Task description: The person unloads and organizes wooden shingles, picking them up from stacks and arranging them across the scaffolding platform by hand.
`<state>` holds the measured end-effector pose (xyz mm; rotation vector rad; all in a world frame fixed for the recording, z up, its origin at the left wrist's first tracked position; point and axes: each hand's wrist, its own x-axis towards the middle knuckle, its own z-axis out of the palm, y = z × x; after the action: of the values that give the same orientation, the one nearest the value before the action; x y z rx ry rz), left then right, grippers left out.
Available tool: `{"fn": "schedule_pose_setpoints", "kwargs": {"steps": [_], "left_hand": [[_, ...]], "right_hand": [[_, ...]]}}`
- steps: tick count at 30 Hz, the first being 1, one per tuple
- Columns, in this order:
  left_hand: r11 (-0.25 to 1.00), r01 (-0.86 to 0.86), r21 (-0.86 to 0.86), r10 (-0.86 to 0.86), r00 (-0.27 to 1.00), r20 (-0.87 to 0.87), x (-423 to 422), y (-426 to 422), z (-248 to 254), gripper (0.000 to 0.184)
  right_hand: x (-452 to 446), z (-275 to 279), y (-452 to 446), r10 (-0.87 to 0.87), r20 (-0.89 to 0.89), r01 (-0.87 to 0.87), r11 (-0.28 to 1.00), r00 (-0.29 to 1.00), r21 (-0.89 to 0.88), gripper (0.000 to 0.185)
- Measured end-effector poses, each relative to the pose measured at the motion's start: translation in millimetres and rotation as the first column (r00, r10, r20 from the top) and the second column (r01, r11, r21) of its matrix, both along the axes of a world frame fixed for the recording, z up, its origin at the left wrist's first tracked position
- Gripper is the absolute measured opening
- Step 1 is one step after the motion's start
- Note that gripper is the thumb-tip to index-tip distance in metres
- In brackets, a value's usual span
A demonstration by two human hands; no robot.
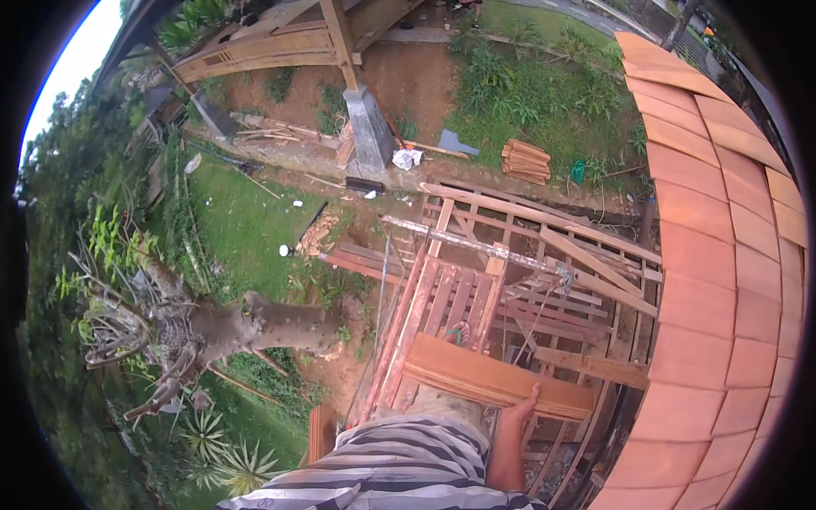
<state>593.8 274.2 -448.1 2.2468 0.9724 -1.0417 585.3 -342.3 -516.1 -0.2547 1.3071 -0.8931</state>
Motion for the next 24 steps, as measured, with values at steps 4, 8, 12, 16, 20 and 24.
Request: {"fn": "schedule_pose_setpoints", "kwargs": {"steps": [4,8,12,16,20,24], "left_hand": [[0.994,0.103,0.025,-0.102,0.994,-0.042,57.2,-42.7,10.2,0.071],[0.985,0.17,0.007,-0.169,0.985,-0.041,129.4,-99.7,-3.8,0.07],[0.976,0.219,-0.025,-0.218,0.976,0.014,209.9,-174.1,-17.2,0.076],[0.939,0.342,0.026,-0.334,0.928,-0.163,306.3,-254.5,-37.9,0.092],[0.927,0.372,0.037,-0.356,0.908,-0.219,379.5,-307.7,-91.3,0.079],[0.855,0.509,0.098,-0.468,0.839,-0.279,433.5,-341.9,-125.7,0.075]], "right_hand": [[54.9,-4.5,-38.2,-0.078,-0.296,0.103,0.992,0.952,0.072,0.077],[129.6,-66.4,-90.3,-0.123,-0.454,0.198,0.973,0.883,0.122,0.076],[226.3,-134.2,-118.5,-0.127,-0.488,0.219,0.966,0.864,0.137,0.072],[319.0,-243.0,-144.0,-0.032,-0.624,0.222,0.948,0.781,0.229,0.07],[416.2,-340.6,-169.4,0.098,-0.758,0.265,0.901,0.645,0.342,0.081],[471.9,-446.7,-201.5,0.177,-0.671,0.22,0.858,0.72,0.463,0.096]]}}
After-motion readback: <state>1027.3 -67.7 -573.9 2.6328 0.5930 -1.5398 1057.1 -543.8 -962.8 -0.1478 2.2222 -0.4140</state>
